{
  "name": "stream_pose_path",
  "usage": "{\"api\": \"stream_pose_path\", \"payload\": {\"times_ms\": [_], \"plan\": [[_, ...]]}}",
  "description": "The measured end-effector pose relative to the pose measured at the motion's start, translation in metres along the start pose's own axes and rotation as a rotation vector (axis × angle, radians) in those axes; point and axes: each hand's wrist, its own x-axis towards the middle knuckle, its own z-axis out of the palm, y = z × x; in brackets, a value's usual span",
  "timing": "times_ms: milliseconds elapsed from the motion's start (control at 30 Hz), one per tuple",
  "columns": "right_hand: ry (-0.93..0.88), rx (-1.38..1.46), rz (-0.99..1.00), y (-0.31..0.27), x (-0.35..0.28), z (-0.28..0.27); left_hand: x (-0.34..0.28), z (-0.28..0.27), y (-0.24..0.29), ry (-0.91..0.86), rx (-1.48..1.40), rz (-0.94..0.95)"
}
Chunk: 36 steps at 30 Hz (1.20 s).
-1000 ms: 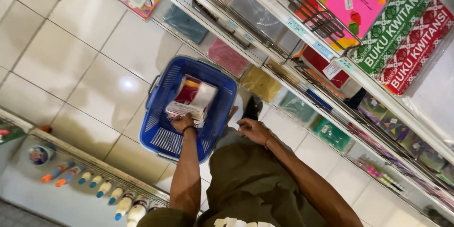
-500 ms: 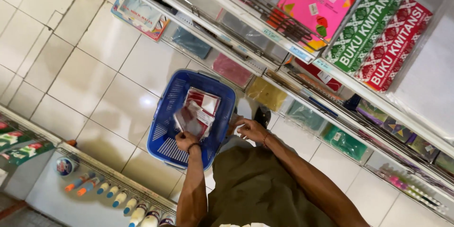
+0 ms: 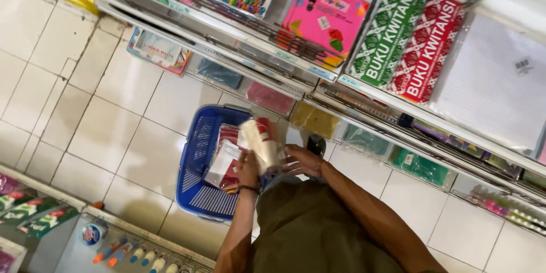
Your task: Selecting various notebooks and drawing books from supermarket shelves and placing them into a shopping basket.
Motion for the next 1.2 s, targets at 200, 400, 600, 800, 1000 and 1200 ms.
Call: {"api": "stream_pose_path", "payload": {"times_ms": [200, 400, 600, 800, 1000, 1200], "plan": [[-0.07, 0.114, -0.213, 0.056, 0.063, -0.089, -0.027, 0.043, 0.004, -0.357, -0.135, -0.219], [0.304, 0.14, -0.222, 0.022, 0.004, -0.105, -0.027, 0.087, 0.078, -0.51, 0.048, -0.076], [0.364, 0.231, -0.429, 0.004, -0.047, -0.13, -0.019, 0.127, 0.106, -0.724, 0.322, 0.069], [0.351, 0.269, -0.51, 0.003, -0.074, -0.158, -0.017, 0.166, 0.096, -0.755, 0.447, 0.232], [0.439, 0.349, -0.654, 0.004, -0.077, -0.199, -0.003, 0.219, 0.065, -0.714, 0.38, 0.166], [0.737, 0.202, -0.83, -0.03, -0.093, -0.208, 0.002, 0.291, 0.067, -0.57, 0.585, 0.435]]}}
